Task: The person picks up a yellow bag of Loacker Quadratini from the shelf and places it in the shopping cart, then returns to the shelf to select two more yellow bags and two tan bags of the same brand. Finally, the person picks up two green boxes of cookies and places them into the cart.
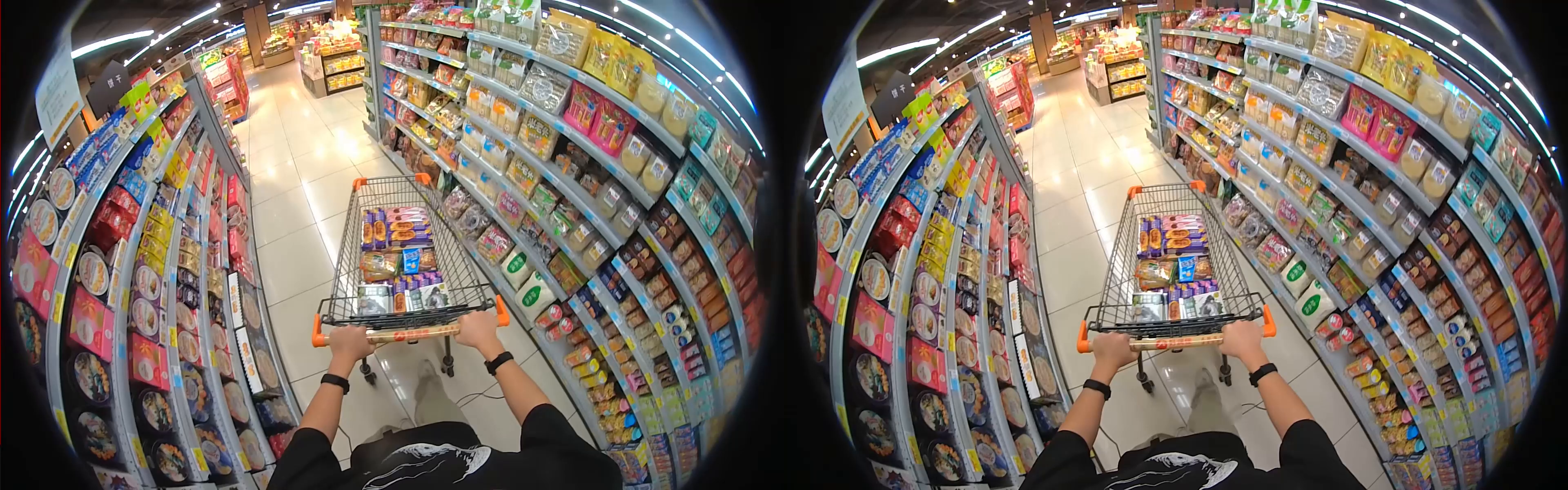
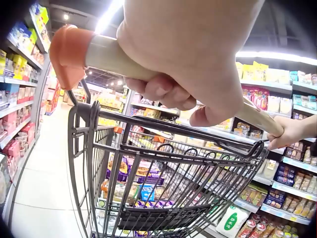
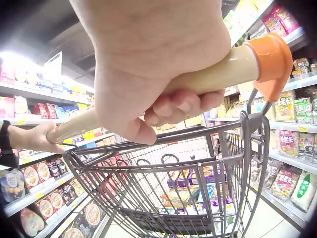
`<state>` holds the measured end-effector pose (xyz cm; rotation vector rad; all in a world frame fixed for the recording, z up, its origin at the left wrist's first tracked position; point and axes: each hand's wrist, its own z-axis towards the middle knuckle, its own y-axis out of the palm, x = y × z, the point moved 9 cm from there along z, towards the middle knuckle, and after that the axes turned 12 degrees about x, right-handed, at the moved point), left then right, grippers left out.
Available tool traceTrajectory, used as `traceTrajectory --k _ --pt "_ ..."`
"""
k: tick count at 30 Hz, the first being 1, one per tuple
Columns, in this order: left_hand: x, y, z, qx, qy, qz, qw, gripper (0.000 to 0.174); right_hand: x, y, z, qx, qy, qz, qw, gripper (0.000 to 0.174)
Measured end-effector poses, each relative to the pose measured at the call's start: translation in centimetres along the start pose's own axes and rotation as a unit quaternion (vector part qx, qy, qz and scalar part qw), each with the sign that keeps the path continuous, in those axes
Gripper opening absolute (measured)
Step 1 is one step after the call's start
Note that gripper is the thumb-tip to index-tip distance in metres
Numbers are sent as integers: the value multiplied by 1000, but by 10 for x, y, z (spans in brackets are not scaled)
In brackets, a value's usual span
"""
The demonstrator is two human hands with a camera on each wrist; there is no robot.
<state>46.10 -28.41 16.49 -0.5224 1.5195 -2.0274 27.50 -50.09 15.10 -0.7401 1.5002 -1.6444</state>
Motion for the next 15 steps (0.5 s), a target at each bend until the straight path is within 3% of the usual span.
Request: traceTrajectory --k 5,12,15 --pt "-20 12 36 21 -7 -1 1000 24 -7 0 52 -41 -11 -2 999 19" --pt "-38 22 94 97 -6 -3 995 27 -2 20 134 -20 -41 19 999 19" --pt "-49 36 126 74 -10 24 997 29 2 25 178 14 -61 30 998 17"
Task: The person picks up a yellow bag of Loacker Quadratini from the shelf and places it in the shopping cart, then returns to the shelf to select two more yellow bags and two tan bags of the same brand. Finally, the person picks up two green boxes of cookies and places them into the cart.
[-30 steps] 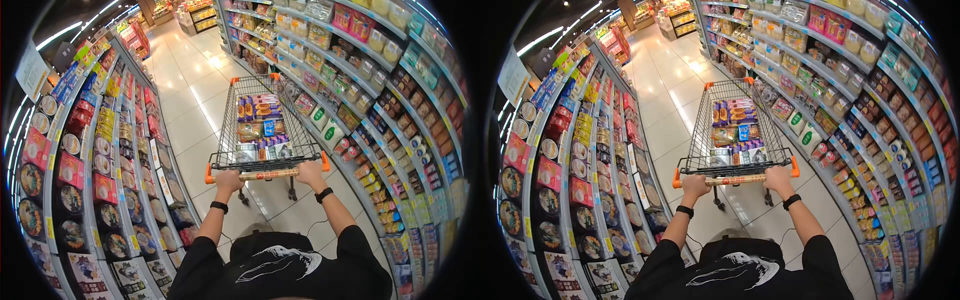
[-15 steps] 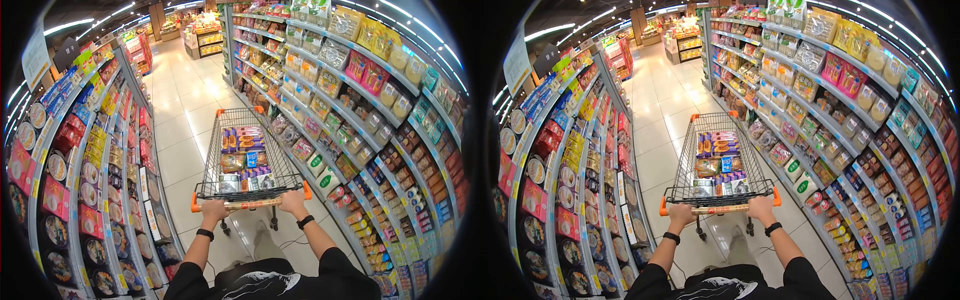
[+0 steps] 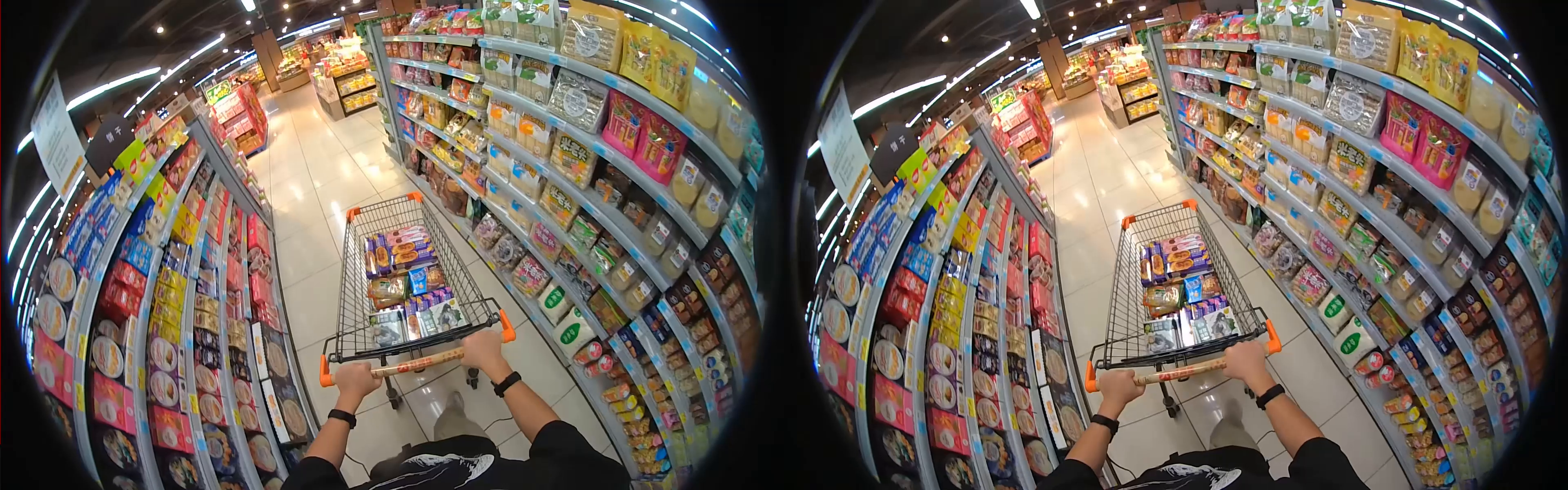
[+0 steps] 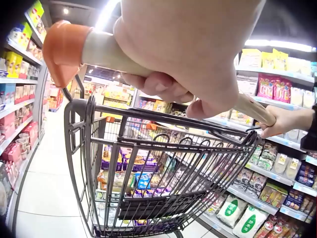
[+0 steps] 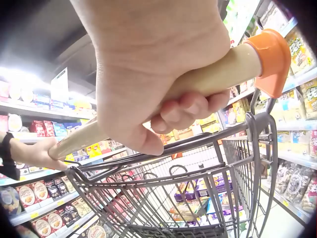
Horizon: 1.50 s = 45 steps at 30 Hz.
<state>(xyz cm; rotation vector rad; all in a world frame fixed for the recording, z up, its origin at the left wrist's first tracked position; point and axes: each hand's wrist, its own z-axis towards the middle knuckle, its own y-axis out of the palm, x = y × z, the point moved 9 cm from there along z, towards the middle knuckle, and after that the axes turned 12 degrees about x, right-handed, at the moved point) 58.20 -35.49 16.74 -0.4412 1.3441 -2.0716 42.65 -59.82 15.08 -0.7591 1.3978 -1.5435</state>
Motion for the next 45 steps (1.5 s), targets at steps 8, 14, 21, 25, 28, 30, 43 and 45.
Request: traceTrajectory --k 8,14,21,25,28,30,43,45 --pt "-32 35 81 -13 -25 37 999 28 4 4 102 -19 -35 25 999 21" --pt "-55 51 142 -13 -67 53 996 26 8 15 177 -8 -55 27 998 22" --pt "-96 94 207 -10 -82 32 996 24 8 28 261 -15 -70 10 997 21" --pt "-109 101 249 38 -57 2 998 22 9 38 306 36 -85 7 996 17" --pt "-125 114 283 46 -54 -28 997 23 8 46 343 37 -81 7 996 16" --pt "-139 124 304 60 -48 -32 997 22 6 45 369 62 -80 9 995 16" --pt "-222 188 453 3 -38 -28 999 21 -8 56 534 26 -28 -25 999 18" --pt "-237 202 469 3 -39 -24 999 22 -14 63 558 8 -31 -24 999 19"
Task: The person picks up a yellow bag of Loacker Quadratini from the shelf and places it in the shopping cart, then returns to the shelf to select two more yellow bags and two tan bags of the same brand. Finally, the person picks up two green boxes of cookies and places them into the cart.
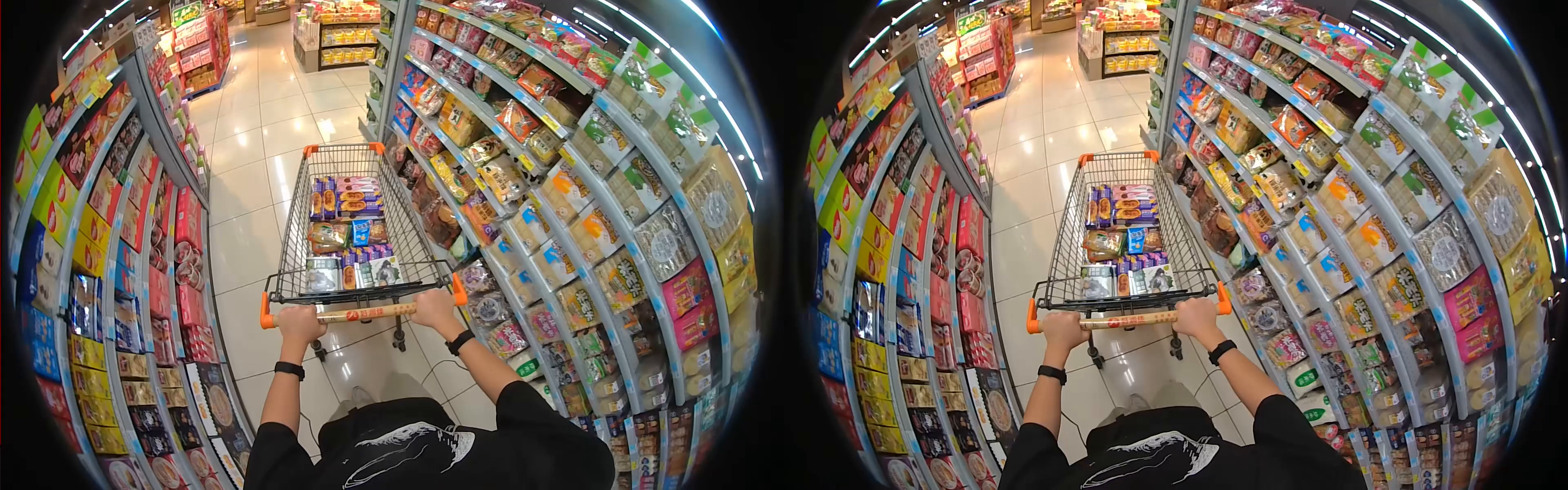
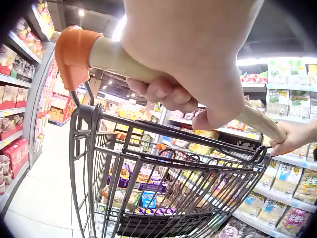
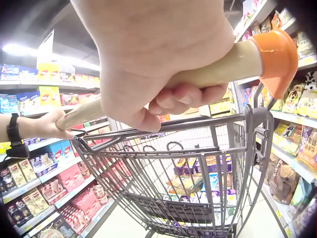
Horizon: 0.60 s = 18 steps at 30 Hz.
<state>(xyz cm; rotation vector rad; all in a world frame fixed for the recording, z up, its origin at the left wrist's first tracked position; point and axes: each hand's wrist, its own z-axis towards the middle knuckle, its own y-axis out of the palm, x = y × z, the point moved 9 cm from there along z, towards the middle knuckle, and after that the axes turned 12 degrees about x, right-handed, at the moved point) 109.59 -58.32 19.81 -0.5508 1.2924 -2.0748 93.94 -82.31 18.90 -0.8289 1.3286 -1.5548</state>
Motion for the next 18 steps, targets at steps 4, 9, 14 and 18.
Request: traceTrajectory --k 4,9,14,18 --pt "-20 16 41 14 2 -23 1000 23 2 10 43 -4 7 -8 1000 19" --pt "-42 32 90 29 11 -24 999 18 -2 16 100 7 5 5 1000 20" --pt "-68 46 135 34 28 -11 999 20 -9 30 152 19 -6 28 999 20" --pt "-89 55 176 43 33 -7 998 22 -12 40 190 53 -18 58 997 19"
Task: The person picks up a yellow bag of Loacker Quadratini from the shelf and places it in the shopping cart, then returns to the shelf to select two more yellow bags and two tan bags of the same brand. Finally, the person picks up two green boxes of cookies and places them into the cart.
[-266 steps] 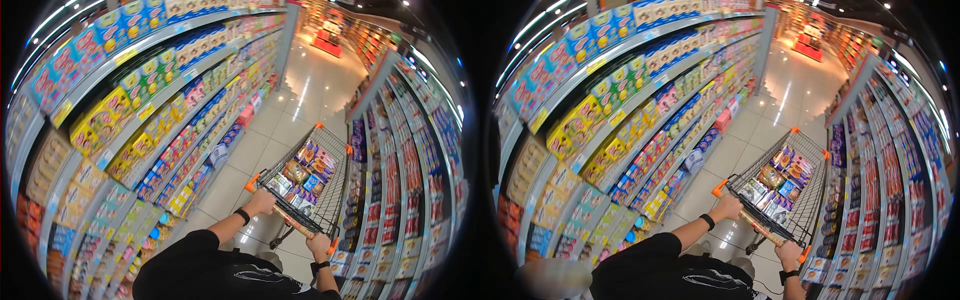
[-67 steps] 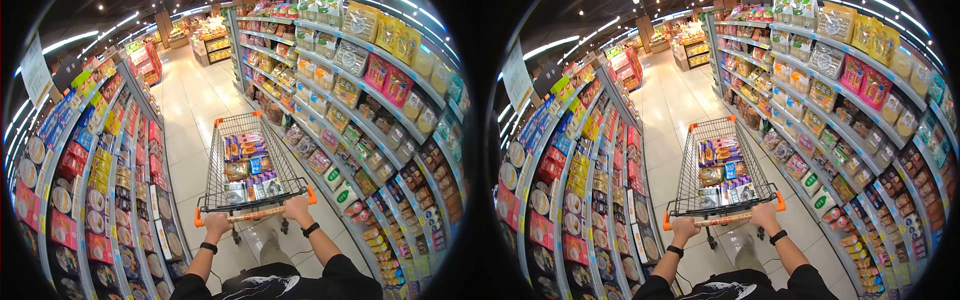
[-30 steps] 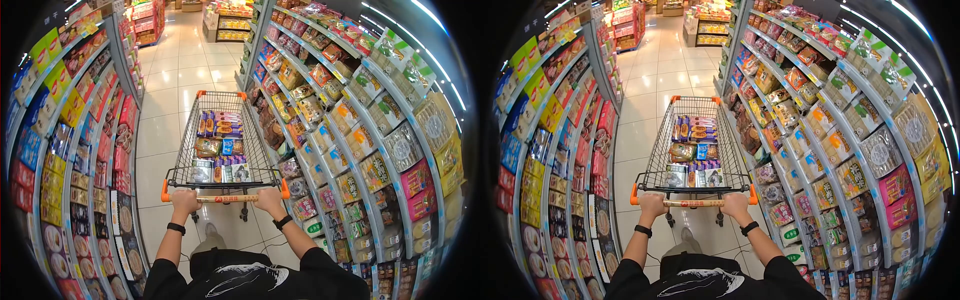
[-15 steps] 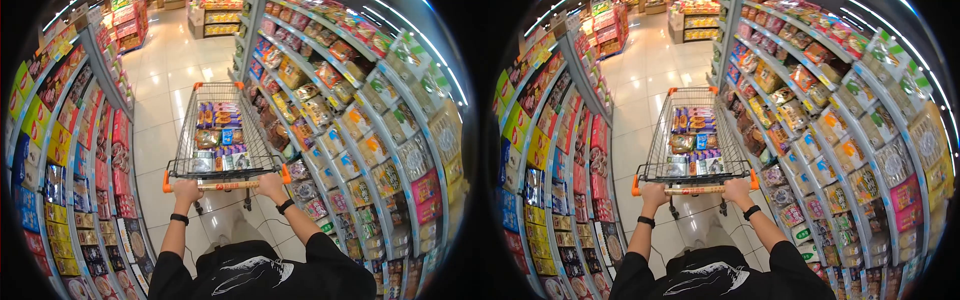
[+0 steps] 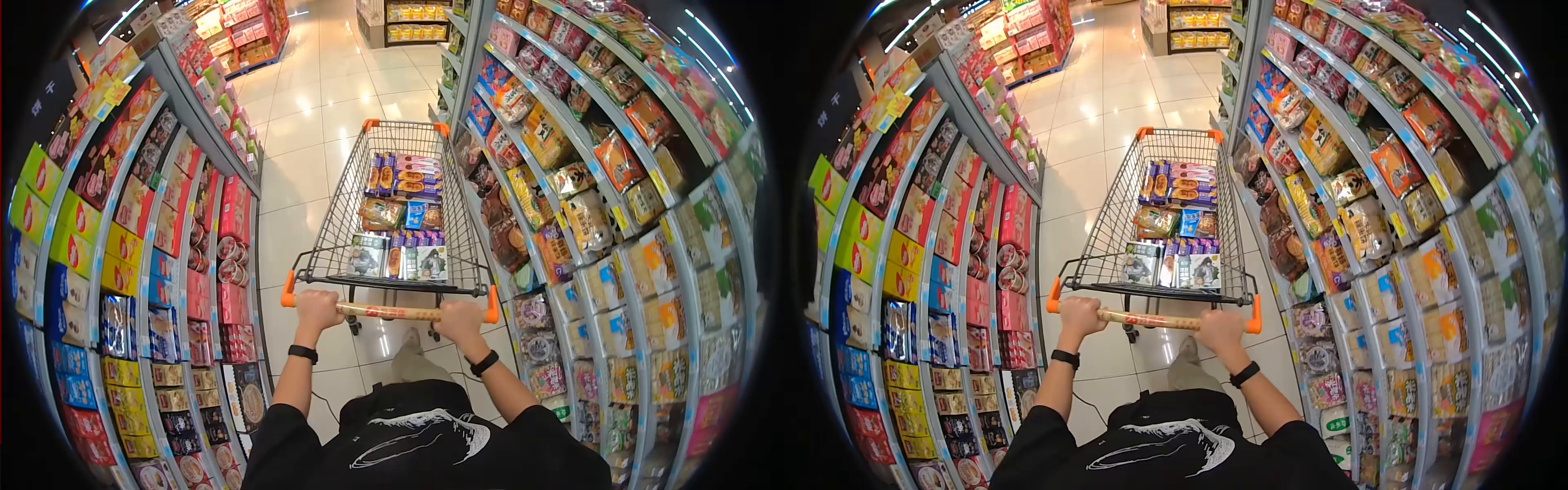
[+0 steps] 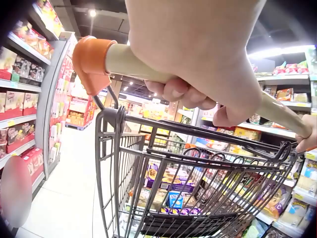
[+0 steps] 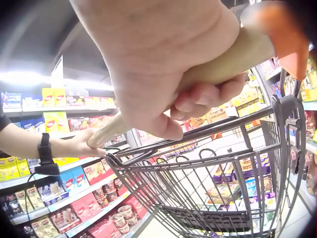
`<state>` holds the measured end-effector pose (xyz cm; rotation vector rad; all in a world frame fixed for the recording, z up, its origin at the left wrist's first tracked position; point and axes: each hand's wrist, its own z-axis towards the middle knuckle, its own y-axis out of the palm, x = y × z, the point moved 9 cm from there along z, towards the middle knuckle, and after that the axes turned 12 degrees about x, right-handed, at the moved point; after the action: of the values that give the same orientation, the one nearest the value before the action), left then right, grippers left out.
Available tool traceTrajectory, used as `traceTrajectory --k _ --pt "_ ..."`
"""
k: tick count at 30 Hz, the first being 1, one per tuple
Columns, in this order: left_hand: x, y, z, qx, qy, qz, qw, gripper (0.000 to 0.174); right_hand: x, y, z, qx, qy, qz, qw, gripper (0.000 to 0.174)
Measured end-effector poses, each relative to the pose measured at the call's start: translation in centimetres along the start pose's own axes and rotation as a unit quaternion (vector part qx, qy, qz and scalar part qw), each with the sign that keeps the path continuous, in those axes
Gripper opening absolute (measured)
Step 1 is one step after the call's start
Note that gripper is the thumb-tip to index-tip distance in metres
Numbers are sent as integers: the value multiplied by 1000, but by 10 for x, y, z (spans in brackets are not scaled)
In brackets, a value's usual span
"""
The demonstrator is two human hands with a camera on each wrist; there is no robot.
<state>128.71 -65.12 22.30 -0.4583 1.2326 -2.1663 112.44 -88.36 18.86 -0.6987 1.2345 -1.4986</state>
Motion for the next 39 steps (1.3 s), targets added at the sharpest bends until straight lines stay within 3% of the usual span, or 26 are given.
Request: traceTrajectory --k 5,7,8,10,14,19,21,24,25,27,28,30,33,35,37,39 --pt "-36 20 43 13 15 -1 1000 28 -6 12 54 30 -10 66 997 17" --pt "-51 26 61 18 17 4 1000 30 -18 10 75 24 -61 125 990 19" --pt "-58 32 70 24 26 1 999 30 -15 7 84 27 -47 114 992 19" --pt "-77 42 87 16 25 3 1000 32 -24 -5 103 37 -121 227 966 28" --pt "-106 58 121 63 46 -5 997 31 4 -47 145 131 -87 154 975 38" --pt "-141 81 166 55 55 19 997 30 33 -11 172 167 -55 133 975 36" --pt "-145 87 185 24 52 -2 998 26 29 -6 191 174 -56 157 971 37" --pt "-174 105 205 -57 -16 5 998 15 15 11 219 133 -75 147 977 38" --pt "-170 103 217 -58 -4 2 998 15 13 15 229 138 -63 145 978 38" --pt "-139 84 234 -33 30 -177 983 24 0 22 247 139 -96 121 978 40" --pt "-130 85 240 -36 34 -184 982 24 -6 26 255 137 -90 116 980 40" --pt "-112 94 258 -79 -37 -354 931 32 -24 36 272 133 -106 131 977 45" --pt "-81 82 287 -129 -87 -407 900 27 -51 48 292 110 -117 132 978 40" --pt "-77 91 293 -119 -75 -412 900 28 -74 44 306 59 -126 134 981 35" --pt "-65 84 300 -63 25 -391 918 28 -87 52 316 9 -139 141 980 30" --pt "-69 90 300 -112 -11 -396 911 29 -105 60 322 -22 -185 217 958 22"
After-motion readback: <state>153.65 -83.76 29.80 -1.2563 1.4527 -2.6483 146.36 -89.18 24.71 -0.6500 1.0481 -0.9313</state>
